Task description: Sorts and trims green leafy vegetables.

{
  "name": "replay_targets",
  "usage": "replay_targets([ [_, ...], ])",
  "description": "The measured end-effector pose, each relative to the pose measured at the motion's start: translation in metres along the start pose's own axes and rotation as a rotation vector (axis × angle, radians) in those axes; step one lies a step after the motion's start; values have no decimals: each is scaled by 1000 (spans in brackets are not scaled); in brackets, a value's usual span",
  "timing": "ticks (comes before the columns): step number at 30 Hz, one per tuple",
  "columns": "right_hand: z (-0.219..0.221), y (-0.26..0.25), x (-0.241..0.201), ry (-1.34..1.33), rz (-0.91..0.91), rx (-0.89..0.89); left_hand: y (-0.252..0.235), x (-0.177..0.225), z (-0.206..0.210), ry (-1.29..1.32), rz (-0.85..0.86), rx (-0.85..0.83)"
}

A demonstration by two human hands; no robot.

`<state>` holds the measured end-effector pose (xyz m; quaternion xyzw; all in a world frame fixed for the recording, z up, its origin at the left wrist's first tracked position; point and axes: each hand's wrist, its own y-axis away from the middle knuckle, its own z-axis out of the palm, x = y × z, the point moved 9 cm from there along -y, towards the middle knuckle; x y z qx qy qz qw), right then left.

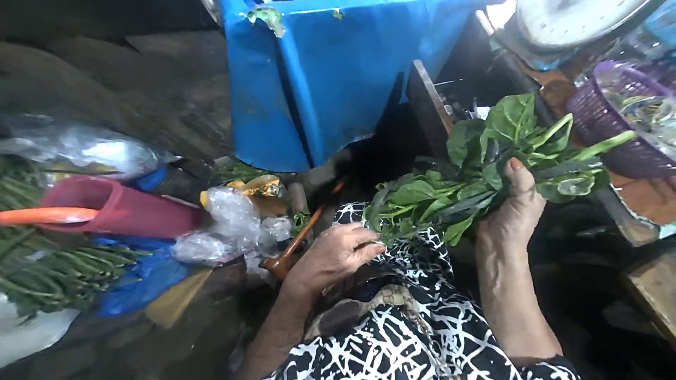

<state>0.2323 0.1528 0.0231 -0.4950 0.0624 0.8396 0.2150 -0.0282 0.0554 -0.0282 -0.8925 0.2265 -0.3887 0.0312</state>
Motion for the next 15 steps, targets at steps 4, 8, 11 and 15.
replay_targets([
  [4, 7, 9, 8, 68, -2, -163, 7, 6, -50, 28, -111, 464],
  [8, 28, 29, 23, 197, 91, -363, -26, 27, -47, 267, -152, 487],
  [11, 54, 57, 50, 214, 297, -546, -55, 26, 19, 819, -332, 241],
  [15, 56, 69, 83, 141, 461, -580, -45, 10, 43, 1200, -634, 248],
])
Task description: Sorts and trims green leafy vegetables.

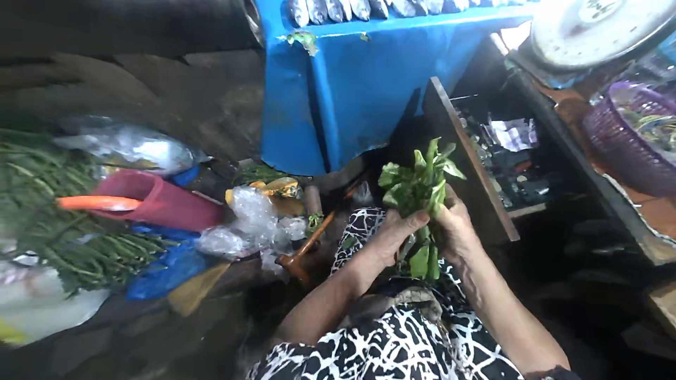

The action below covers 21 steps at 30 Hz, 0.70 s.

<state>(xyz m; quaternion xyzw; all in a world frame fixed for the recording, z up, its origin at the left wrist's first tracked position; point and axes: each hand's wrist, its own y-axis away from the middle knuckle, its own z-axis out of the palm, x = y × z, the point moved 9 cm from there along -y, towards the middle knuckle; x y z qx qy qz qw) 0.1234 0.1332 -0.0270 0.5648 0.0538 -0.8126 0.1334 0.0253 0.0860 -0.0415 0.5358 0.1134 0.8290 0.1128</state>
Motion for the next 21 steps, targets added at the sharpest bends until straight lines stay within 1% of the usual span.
replay_targets([
  [3, -4, 1, 5, -103, 23, -3, -4, -5, 1, -13, 28, -112],
  [5, -8, 3, 5, -120, 39, 18, -9, -8, -1, -18, 52, -119],
  [6, -10, 3, 3, -107, 40, 22, -10, -9, -3, -35, 34, -89],
  [8, -10, 2, -1, -38, 51, -26, -4, -7, -12, -78, -52, 32],
  [10, -9, 2, -4, 33, 60, -64, 3, -7, -19, -46, -119, 129],
  [11, -10, 3, -4, 65, 52, -69, 5, -7, -21, -15, -121, 150],
  [15, -20, 2, -1, 99, 21, -27, 0, -14, -25, 168, -88, 147],
  [17, -20, 3, -1, 221, -11, -58, -1, -16, -27, 227, -82, 144],
  [19, -14, 5, -2, 446, -33, -93, -1, -15, -26, 280, -41, 132],
  [21, -1, 8, 0, 650, -43, -186, 3, -8, -16, 244, -25, 17],
])
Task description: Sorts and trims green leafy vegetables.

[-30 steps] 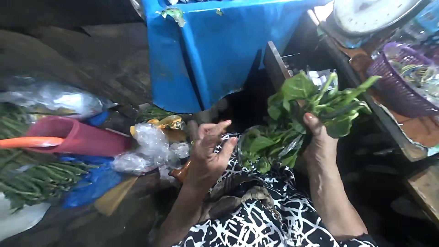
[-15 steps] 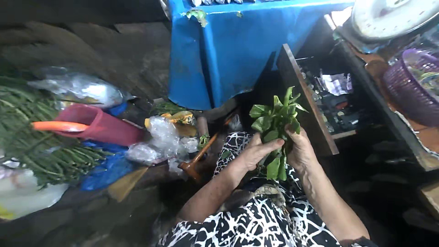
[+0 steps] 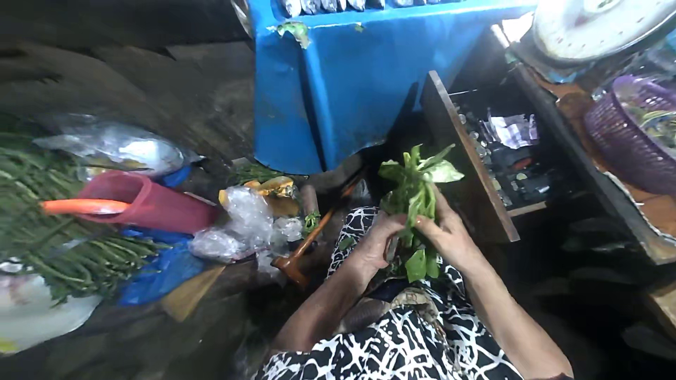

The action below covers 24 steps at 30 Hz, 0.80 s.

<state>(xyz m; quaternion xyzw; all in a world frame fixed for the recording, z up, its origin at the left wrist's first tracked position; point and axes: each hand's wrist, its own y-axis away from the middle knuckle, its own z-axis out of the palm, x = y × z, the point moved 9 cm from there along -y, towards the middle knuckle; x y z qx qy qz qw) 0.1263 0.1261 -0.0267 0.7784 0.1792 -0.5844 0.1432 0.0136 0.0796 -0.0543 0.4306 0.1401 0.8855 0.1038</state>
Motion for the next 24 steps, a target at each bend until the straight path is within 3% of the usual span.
replay_targets([
  [2, 12, -2, -8, 122, -54, -83, -3, 7, 5, -101, 20, -22],
  [5, 24, -7, -19, 252, -114, -143, -7, 17, -1, -176, 52, 115],
  [11, 22, -2, -43, 284, -326, 12, -6, 21, -23, 20, 94, 315],
  [16, -11, 20, -54, 234, -534, 295, -6, 37, -45, 124, 275, 400],
  [24, 27, 10, -53, 639, -467, 274, 0, 33, -43, 127, 504, 431],
])
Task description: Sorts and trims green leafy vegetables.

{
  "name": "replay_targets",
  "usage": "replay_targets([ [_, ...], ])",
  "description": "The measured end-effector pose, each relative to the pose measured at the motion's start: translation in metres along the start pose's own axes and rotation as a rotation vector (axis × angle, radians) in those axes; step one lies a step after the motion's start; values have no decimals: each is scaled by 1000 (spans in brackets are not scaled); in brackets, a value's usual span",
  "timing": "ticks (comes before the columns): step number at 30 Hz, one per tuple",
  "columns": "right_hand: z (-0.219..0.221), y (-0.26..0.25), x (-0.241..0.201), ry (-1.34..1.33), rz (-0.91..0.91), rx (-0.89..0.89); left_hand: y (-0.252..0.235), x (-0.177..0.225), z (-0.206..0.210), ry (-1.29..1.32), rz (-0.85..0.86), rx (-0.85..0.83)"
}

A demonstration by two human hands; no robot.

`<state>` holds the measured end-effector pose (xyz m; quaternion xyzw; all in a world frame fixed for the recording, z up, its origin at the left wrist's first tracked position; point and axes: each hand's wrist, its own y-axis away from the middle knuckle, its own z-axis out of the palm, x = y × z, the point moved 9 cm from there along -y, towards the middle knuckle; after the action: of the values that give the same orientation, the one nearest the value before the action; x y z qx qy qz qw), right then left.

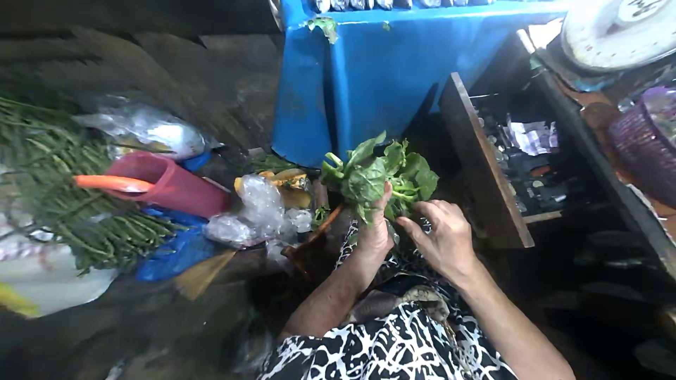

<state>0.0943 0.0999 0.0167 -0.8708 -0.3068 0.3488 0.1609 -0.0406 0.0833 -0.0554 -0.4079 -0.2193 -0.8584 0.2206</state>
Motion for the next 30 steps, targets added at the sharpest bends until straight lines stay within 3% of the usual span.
replay_targets([
  [4, 18, -6, 2, 164, 0, -16, 0, 0, -3, 84, 87, 32],
  [13, 30, 5, 38, 191, 213, -269, -10, 14, -10, 216, -64, 182],
  [18, 43, 28, 89, 224, 552, -573, -26, 33, -20, 293, 21, 157],
  [20, 39, 36, 100, 207, 622, -587, -32, 45, -25, 316, 74, 166],
  [25, 30, 38, 97, 209, 595, -551, -35, 55, -34, 375, 81, 249],
  [28, 36, 47, 101, 194, 627, -674, -39, 54, -38, 367, 93, 226],
  [30, 31, 53, 94, 97, 557, -708, -41, 55, -41, 339, 94, 228],
])
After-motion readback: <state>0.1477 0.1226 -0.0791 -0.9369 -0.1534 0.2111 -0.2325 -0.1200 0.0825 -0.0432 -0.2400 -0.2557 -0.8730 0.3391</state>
